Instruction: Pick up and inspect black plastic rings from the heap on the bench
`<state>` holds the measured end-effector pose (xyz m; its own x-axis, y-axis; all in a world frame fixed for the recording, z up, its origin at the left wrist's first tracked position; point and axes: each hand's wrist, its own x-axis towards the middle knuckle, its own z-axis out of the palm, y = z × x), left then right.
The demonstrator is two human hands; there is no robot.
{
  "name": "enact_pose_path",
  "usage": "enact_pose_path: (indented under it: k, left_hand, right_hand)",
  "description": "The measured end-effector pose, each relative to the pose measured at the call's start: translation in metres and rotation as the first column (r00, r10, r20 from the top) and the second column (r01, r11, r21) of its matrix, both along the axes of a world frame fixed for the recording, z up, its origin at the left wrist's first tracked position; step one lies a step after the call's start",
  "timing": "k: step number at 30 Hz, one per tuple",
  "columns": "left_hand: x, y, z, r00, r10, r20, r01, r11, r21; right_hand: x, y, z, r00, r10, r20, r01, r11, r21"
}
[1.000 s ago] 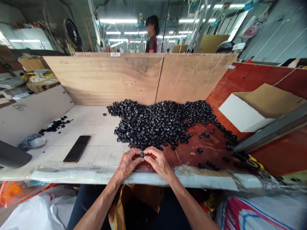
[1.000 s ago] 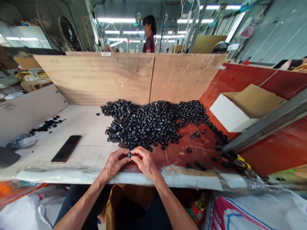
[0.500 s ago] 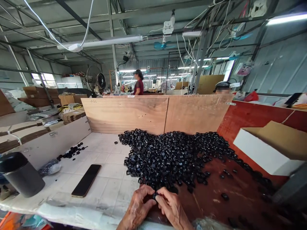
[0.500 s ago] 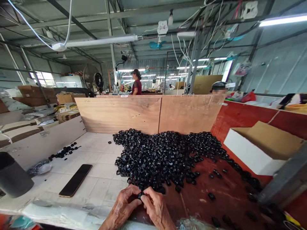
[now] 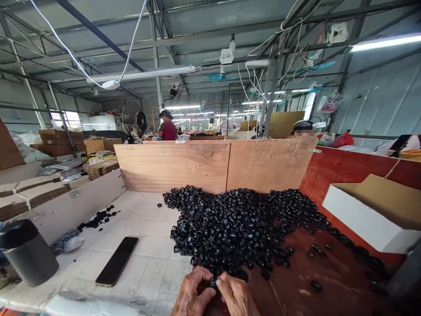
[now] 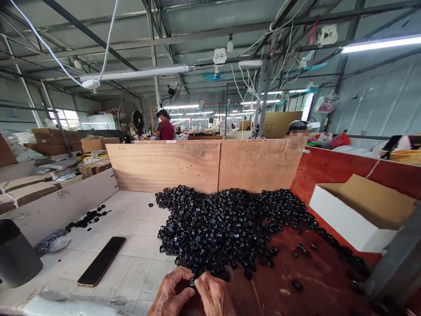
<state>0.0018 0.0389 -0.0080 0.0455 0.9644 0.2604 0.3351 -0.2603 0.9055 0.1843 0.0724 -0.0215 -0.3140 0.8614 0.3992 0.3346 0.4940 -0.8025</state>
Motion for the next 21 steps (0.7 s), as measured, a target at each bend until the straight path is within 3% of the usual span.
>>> enact_pose_path:
  k: [3, 9, 16, 21]
  left_hand:
    - [-0.001, 0.000, -0.003, 1.000, 0.010, 0.003, -0.010, 1.000, -0.002]
    - [0.001, -0.005, 0.006, 0.999, -0.035, 0.024, 0.036, 0.999, -0.022]
    - [-0.002, 0.001, 0.000, 0.994, -0.080, 0.069, 0.083, 0.996, -0.037]
    - [-0.001, -0.006, 0.007, 0.981, -0.111, 0.158, 0.119, 0.992, -0.044]
  right_hand:
    - [0.001, -0.001, 0.004, 0.997, 0.076, 0.018, -0.075, 0.997, -0.036]
    - [0.009, -0.009, 0.019, 0.994, 0.104, -0.016, -0.104, 0.995, -0.003]
    - [0.012, -0.009, 0.021, 0.994, 0.098, -0.055, -0.098, 0.995, 0.000]
    - [0.013, -0.016, 0.020, 0.998, 0.059, -0.021, -0.056, 0.989, 0.140]
